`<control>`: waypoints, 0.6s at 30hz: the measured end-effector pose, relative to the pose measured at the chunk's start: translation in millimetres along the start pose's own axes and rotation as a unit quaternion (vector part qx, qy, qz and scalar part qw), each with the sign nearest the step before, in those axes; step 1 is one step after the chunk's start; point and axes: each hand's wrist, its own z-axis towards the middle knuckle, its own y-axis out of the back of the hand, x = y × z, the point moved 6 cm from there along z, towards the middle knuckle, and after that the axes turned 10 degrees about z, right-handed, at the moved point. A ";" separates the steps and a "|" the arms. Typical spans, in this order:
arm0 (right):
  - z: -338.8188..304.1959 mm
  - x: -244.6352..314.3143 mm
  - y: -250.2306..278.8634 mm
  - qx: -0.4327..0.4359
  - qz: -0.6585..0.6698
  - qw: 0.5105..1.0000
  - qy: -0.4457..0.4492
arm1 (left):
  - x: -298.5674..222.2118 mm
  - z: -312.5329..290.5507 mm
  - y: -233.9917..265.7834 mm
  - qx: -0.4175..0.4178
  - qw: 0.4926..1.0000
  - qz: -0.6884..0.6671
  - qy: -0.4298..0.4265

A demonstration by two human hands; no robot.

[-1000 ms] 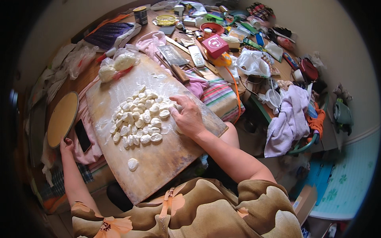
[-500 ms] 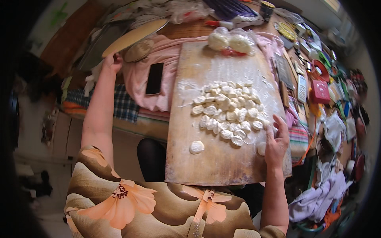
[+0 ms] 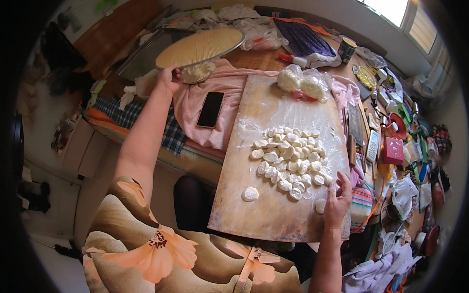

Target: The person cuts a piece of dough into small pieces with a large knife on a wooden board, then cleans their hands and gathers the dough pieces into a plastic bag.

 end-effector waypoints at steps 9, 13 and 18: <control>-4.1 3.1 -0.7 -0.002 -0.010 1.000 -0.005 | 69.9 25.2 44.2 -0.085 0.996 0.022 0.035; -2.0 8.7 1.2 -0.008 -0.024 1.000 0.006 | 84.7 34.4 47.3 -0.095 0.993 0.068 0.029; -3.6 13.7 -6.3 -0.031 -0.027 0.999 0.010 | 111.5 59.7 80.7 -0.062 0.993 0.086 0.041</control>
